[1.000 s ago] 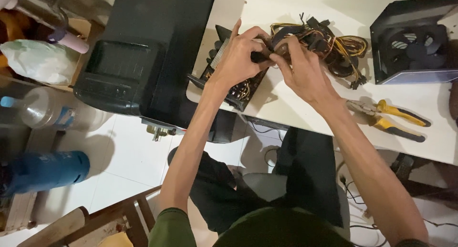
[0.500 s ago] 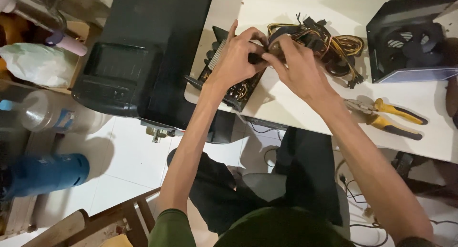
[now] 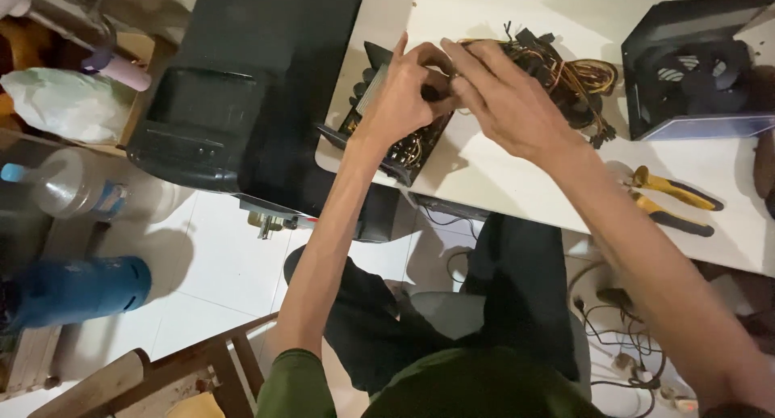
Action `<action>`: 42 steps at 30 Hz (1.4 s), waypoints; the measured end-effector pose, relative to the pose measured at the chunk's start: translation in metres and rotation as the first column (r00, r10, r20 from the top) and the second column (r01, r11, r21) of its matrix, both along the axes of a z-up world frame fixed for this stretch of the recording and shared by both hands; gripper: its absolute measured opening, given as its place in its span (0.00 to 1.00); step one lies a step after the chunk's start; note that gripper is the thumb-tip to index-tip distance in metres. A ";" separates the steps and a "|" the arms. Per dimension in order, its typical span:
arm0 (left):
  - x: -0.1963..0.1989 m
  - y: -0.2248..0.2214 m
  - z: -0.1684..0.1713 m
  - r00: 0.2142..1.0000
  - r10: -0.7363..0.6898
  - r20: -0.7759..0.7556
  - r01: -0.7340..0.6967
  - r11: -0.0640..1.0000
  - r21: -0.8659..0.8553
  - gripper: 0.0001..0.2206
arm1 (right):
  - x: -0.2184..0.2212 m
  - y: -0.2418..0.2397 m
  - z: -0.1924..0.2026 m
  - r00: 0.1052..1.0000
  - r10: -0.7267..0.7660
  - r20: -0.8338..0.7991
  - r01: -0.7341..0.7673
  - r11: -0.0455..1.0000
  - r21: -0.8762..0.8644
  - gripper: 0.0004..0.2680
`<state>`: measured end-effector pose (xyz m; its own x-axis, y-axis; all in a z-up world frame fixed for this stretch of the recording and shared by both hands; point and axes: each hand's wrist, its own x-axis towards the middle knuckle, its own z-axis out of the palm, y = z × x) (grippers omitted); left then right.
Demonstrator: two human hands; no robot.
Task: Organizing and untangling internal computer cables from a power supply unit and motherboard using pliers and a screwdriver.
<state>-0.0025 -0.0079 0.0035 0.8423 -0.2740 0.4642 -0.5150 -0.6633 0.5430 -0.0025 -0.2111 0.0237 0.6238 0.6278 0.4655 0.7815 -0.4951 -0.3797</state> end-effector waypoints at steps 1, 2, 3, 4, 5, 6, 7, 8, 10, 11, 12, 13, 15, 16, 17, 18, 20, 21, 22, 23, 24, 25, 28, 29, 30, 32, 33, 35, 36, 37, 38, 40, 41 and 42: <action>0.001 0.000 0.000 1.000 -0.005 -0.002 0.005 1.000 -0.011 0.07 | 0.000 -0.002 0.006 0.998 0.056 0.001 -0.056 0.998 0.024 0.18; 0.000 -0.002 -0.002 1.000 -0.014 -0.008 0.014 1.000 -0.023 0.07 | -0.001 -0.005 0.011 0.994 0.109 -0.001 -0.109 0.993 0.047 0.18; -0.001 -0.001 0.001 1.000 -0.014 -0.008 0.014 1.000 -0.023 0.07 | 0.000 -0.005 0.012 0.994 0.109 0.000 -0.109 0.993 0.047 0.18; -0.002 -0.002 0.003 0.999 -0.027 -0.026 0.026 0.999 -0.018 0.07 | 0.002 -0.006 0.012 0.986 0.160 -0.042 -0.153 0.978 0.142 0.16; -0.004 -0.003 0.006 0.998 -0.039 -0.043 0.039 0.999 -0.013 0.06 | 0.003 -0.007 0.013 0.974 0.215 -0.078 -0.191 0.952 0.238 0.15; -0.003 -0.002 0.004 0.998 -0.039 -0.044 0.038 0.999 -0.017 0.06 | 0.004 -0.005 0.012 0.973 0.215 -0.080 -0.191 0.953 0.236 0.15; -0.003 -0.002 0.002 0.998 -0.036 -0.045 0.036 0.999 -0.002 0.06 | 0.004 -0.004 0.011 0.980 0.194 -0.053 -0.174 0.951 0.257 0.11; -0.001 -0.001 0.002 0.998 -0.036 -0.042 0.037 0.999 0.016 0.07 | 0.005 -0.002 0.012 0.985 0.170 -0.022 -0.157 0.947 0.281 0.08; -0.002 -0.004 0.002 1.000 -0.013 -0.019 0.013 1.000 0.005 0.10 | 0.004 0.000 0.007 0.988 0.154 0.014 -0.150 0.939 0.310 0.07; -0.003 -0.005 0.002 1.000 0.013 0.001 -0.013 1.000 -0.005 0.13 | 0.004 0.001 0.005 0.989 0.139 0.047 -0.146 0.929 0.339 0.07; -0.005 -0.004 0.004 1.000 0.015 0.002 -0.015 1.000 -0.005 0.13 | 0.003 0.003 0.006 0.989 0.140 0.048 -0.148 0.929 0.339 0.07; -0.007 -0.003 0.006 0.999 0.033 0.033 -0.031 0.998 -0.046 0.13 | 0.001 0.004 0.006 0.994 0.113 -0.016 -0.100 0.934 0.343 0.07; -0.008 -0.003 0.010 0.997 0.049 0.065 -0.044 0.995 -0.086 0.13 | 0.000 0.006 0.007 0.994 0.083 -0.078 -0.051 0.937 0.345 0.09; -0.009 -0.004 0.012 0.997 0.004 0.083 0.005 0.995 -0.102 0.12 | 0.000 0.007 0.007 0.996 0.061 -0.069 -0.036 0.946 0.323 0.09; -0.010 -0.005 0.014 0.994 -0.042 0.101 0.054 0.992 -0.117 0.11 | -0.001 0.008 0.008 0.997 0.040 -0.060 -0.021 0.953 0.301 0.09; -0.010 -0.004 0.013 0.994 -0.047 0.103 0.059 0.991 -0.116 0.11 | 0.000 0.008 0.007 0.998 0.036 -0.057 -0.017 0.953 0.302 0.09; -0.013 -0.003 0.012 0.997 -0.038 0.062 0.046 0.991 -0.127 0.11 | 0.002 0.010 0.005 0.999 -0.047 0.001 0.046 0.977 0.208 0.09; -0.011 -0.004 0.012 0.997 -0.039 0.064 0.047 0.991 -0.127 0.11 | -0.001 0.006 0.014 0.999 -0.048 0.003 0.046 0.977 0.208 0.09; -0.010 -0.004 0.011 0.997 -0.040 0.065 0.047 0.992 -0.120 0.09 | -0.003 0.004 0.023 0.997 0.040 -0.063 -0.029 0.984 0.176 0.11; -0.009 -0.003 0.010 0.997 -0.040 0.065 0.047 0.992 -0.113 0.08 | -0.005 0.002 0.032 0.984 0.126 -0.130 -0.107 0.983 0.148 0.17; -0.010 -0.003 0.012 0.997 -0.034 0.065 0.041 0.992 -0.116 0.08 | -0.002 0.000 0.031 0.983 0.132 -0.131 -0.113 0.983 0.145 0.17; -0.011 -0.002 0.014 0.996 -0.065 0.059 0.071 0.991 -0.116 0.07 | 0.001 -0.003 0.030 0.980 0.176 -0.095 -0.161 0.975 0.151 0.15; -0.012 -0.003 0.014 0.996 -0.084 0.019 0.085 0.990 -0.109 0.07 | 0.007 -0.006 0.026 0.982 0.186 -0.041 -0.177 0.971 0.160 0.11; -0.012 -0.003 0.014 0.998 -0.069 -0.012 0.067 0.993 -0.097 0.08 | 0.009 -0.006 0.026 0.988 0.156 -0.017 -0.151 0.974 0.168 0.09; -0.013 -0.004 0.016 0.998 -0.066 -0.014 0.065 0.993 -0.099 0.08 | 0.010 -0.004 0.023 0.987 0.158 -0.019 -0.152 0.974 0.167 0.09; -0.013 -0.004 0.021 0.996 -0.074 0.048 0.081 0.980 -0.180 0.15 | 0.012 0.000 0.018 0.990 0.138 -0.017 -0.132 0.971 0.198 0.07; -0.012 -0.004 0.023 0.996 -0.074 0.053 0.082 0.980 -0.179 0.15 | 0.012 0.001 0.020 0.990 0.138 -0.012 -0.133 0.971 0.198 0.07; -0.016 -0.005 0.022 0.997 -0.066 0.045 0.073 0.981 -0.179 0.11 | 0.006 0.004 0.019 0.994 0.105 -0.011 -0.100 0.971 0.217 0.09; -0.014 -0.005 0.018 0.997 -0.069 0.045 0.076 0.981 -0.178 0.11 | 0.008 0.002 0.016 0.995 0.102 -0.011 -0.097 0.971 0.218 0.09; -0.012 -0.005 0.015 0.996 -0.075 0.047 0.081 0.984 -0.158 0.09 | 0.009 0.001 0.013 0.995 0.098 -0.001 -0.095 0.970 0.224 0.11; -0.010 -0.005 0.011 0.996 -0.075 0.050 0.081 0.987 -0.137 0.08 | 0.011 0.001 0.010 0.995 0.098 0.008 -0.098 0.968 0.231 0.14; -0.010 -0.003 0.013 0.993 -0.098 0.073 0.107 0.985 -0.132 0.07 | -0.004 0.003 0.031 0.989 0.101 -0.104 -0.077 0.975 0.209 0.12; -0.009 -0.001 0.014 0.988 -0.121 0.094 0.133 0.983 -0.127 0.07 | -0.010 0.005 0.041 0.971 0.099 -0.216 -0.059 0.981 0.183 0.15; -0.010 -0.001 0.014 0.989 -0.121 0.090 0.132 0.983 -0.129 0.07 | -0.007 0.002 0.040 0.970 0.099 -0.220 -0.059 0.982 0.182 0.15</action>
<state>-0.0123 -0.0090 0.0180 0.7625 -0.3062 0.5699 -0.6364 -0.5138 0.5754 -0.0091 -0.2086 0.0637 0.6775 0.6018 0.4230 0.6987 -0.3467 -0.6257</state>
